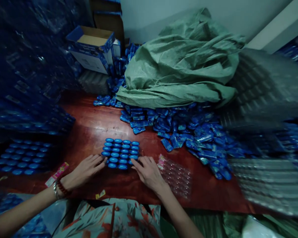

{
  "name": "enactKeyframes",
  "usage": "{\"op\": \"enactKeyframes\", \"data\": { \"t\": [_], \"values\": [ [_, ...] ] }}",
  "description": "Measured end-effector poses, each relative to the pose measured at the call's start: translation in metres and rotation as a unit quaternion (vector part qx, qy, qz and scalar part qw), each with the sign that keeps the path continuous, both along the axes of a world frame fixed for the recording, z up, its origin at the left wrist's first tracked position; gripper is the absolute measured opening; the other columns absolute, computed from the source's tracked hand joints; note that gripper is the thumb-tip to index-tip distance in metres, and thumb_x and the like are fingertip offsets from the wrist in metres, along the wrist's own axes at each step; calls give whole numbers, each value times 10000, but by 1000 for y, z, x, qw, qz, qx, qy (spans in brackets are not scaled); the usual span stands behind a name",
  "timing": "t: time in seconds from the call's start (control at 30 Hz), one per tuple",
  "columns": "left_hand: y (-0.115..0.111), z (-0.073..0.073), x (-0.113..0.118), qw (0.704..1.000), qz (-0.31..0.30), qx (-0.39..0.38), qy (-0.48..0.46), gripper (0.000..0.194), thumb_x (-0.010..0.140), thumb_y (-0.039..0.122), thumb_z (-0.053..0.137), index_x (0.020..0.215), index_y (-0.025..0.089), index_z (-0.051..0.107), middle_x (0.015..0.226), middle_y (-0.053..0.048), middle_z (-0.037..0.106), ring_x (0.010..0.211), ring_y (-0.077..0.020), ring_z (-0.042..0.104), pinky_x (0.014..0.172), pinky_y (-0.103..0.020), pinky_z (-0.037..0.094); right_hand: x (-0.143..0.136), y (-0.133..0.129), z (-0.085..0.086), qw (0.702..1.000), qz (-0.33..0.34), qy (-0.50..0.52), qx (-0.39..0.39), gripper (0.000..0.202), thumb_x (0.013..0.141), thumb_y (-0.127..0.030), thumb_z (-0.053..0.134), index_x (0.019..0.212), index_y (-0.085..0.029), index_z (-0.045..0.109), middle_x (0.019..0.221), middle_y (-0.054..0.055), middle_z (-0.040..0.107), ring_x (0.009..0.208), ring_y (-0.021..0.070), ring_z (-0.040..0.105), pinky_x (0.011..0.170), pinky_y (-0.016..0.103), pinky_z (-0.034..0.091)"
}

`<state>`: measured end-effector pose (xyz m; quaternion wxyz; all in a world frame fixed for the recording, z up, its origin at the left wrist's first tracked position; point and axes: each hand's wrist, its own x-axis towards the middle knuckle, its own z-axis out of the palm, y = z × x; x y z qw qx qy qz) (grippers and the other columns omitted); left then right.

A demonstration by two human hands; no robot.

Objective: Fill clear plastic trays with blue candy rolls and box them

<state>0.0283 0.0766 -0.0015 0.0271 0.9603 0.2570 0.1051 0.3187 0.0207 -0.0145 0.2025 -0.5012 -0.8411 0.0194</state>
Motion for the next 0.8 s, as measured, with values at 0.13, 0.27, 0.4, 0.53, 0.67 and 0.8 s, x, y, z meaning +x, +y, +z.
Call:
{"op": "enactKeyframes", "data": {
  "t": [0.13, 0.27, 0.4, 0.53, 0.67, 0.8],
  "values": [
    [10, 21, 3, 994, 40, 89, -39, 314, 867, 84, 383, 1125, 155, 546, 975, -102, 604, 863, -205, 520, 738, -320, 413, 52, 5, -7, 966, -258, 30, 1, 296, 925, -283, 387, 1096, -186, 609, 896, 80, 596, 836, 185, 532, 752, 314, 415],
    [55, 38, 54, 992, 100, -15, -80, 210, 914, 194, 394, 976, 157, 591, 904, -72, 609, 812, -168, 544, 720, -276, 434, 90, 20, -10, 891, -423, -98, -130, 388, 891, -400, 423, 1114, -129, 590, 967, 146, 574, 889, 267, 543, 702, 354, 423],
    [115, 31, 127, 986, 34, -119, 110, 193, 891, 224, 440, 997, 164, 590, 969, -82, 611, 835, -191, 602, 695, -284, 465, 83, 37, -14, 888, -391, -146, -190, 375, 866, -391, 485, 1148, -152, 550, 1017, 142, 547, 902, 270, 561, 694, 350, 426],
    [139, 11, 174, 981, 21, -110, 157, 281, 792, 84, 523, 1064, 130, 580, 1046, -151, 583, 796, -229, 637, 624, -303, 484, 70, 38, -22, 919, -364, -44, -145, 311, 865, -332, 479, 1111, -148, 526, 1034, 132, 568, 950, 262, 557, 751, 369, 441],
    [136, -4, 187, 981, 0, -108, 160, 310, 786, -12, 428, 1041, 83, 577, 1027, -184, 584, 815, -235, 646, 661, -328, 498, 65, 25, -26, 932, -322, 151, -68, 349, 867, -398, 450, 1111, -156, 513, 1048, 123, 576, 957, 234, 564, 805, 366, 451],
    [149, -2, 177, 980, -10, -134, 147, 189, 822, 89, 477, 975, 92, 589, 923, -148, 625, 792, -228, 647, 674, -318, 503, 49, 11, -18, 905, -316, 264, -108, 410, 845, -479, 457, 1100, -167, 536, 1000, 105, 619, 870, 206, 594, 764, 337, 469]
  ]
}}
